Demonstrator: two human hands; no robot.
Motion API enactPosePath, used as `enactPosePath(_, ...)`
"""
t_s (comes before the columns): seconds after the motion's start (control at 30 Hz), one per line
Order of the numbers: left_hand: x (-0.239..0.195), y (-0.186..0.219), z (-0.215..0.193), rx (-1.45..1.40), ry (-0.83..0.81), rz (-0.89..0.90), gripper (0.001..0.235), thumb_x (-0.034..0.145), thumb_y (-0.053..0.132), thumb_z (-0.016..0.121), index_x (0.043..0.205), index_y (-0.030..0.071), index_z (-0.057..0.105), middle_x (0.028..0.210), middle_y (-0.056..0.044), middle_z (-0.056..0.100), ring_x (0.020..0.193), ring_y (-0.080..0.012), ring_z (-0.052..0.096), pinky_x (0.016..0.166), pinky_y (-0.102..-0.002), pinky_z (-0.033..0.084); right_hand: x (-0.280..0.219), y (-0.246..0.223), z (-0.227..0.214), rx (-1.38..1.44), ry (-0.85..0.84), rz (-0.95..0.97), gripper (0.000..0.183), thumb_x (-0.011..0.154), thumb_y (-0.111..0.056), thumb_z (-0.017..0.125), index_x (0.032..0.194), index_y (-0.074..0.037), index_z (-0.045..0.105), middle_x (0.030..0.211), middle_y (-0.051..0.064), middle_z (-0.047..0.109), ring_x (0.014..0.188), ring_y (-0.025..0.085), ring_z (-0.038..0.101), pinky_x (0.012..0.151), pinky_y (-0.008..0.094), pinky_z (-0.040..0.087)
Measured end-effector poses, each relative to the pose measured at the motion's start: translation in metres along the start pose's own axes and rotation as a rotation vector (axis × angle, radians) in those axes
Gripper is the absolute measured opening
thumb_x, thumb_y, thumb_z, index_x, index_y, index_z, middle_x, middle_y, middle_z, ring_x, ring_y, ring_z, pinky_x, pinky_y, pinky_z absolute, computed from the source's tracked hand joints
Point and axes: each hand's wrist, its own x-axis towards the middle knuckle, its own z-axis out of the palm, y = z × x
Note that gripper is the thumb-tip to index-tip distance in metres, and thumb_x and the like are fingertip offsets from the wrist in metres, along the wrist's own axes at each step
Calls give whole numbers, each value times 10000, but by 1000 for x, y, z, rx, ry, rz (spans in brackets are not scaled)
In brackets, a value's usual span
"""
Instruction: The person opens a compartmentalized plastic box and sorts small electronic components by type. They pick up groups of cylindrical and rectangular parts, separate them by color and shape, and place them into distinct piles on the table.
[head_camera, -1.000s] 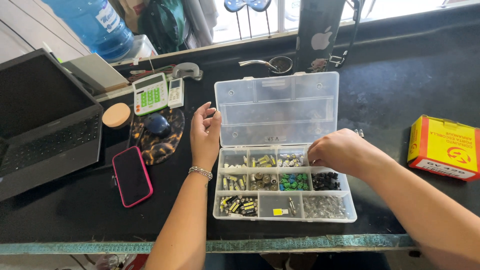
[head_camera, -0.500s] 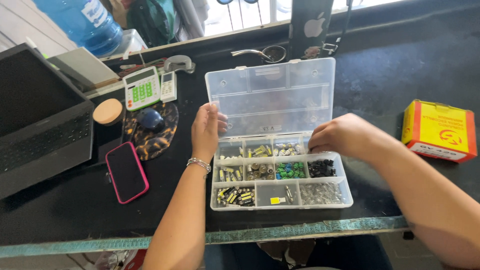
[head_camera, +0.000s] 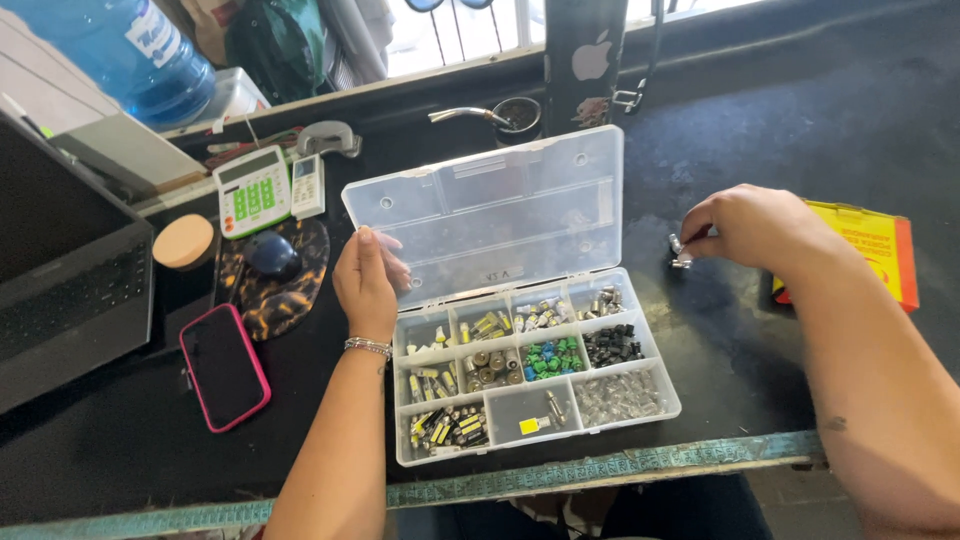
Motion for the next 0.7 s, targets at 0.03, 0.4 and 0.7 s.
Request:
enactPosePath(0.03, -1, 0, 1, 3, 5, -5, 530, 1108, 404, 329, 829, 72, 633, 540, -25, 560, 441, -140, 565, 450, -258, 476, -3, 1, 4, -3, -3, -6, 193, 866, -430, 731, 1034, -379, 812, 1048, -139, 807, 998, 159, 737, 834, 338, 580)
enactPosePath(0.4, 1, 2, 0, -4, 6, 79, 534, 1103, 412, 330, 800, 81, 619, 529, -31, 576, 438, -128, 571, 464, -249, 484, -20, -66, 37, -44, 268, -733, 173, 943, -395, 647, 1033, -363, 791, 1095, -231, 761, 918, 87, 733, 547, 356, 530)
enactPosePath(0.7, 2, -7, 0, 36, 30, 105, 488, 1128, 320, 374, 772, 92, 617, 532, -49, 643, 458, -139, 636, 444, -234, 537, -34, -97, 25, -369, 109, -452, 170, 949, -482, 583, 810, -390, 619, 967, -309, 694, 891, 46, 716, 771, 261, 573)
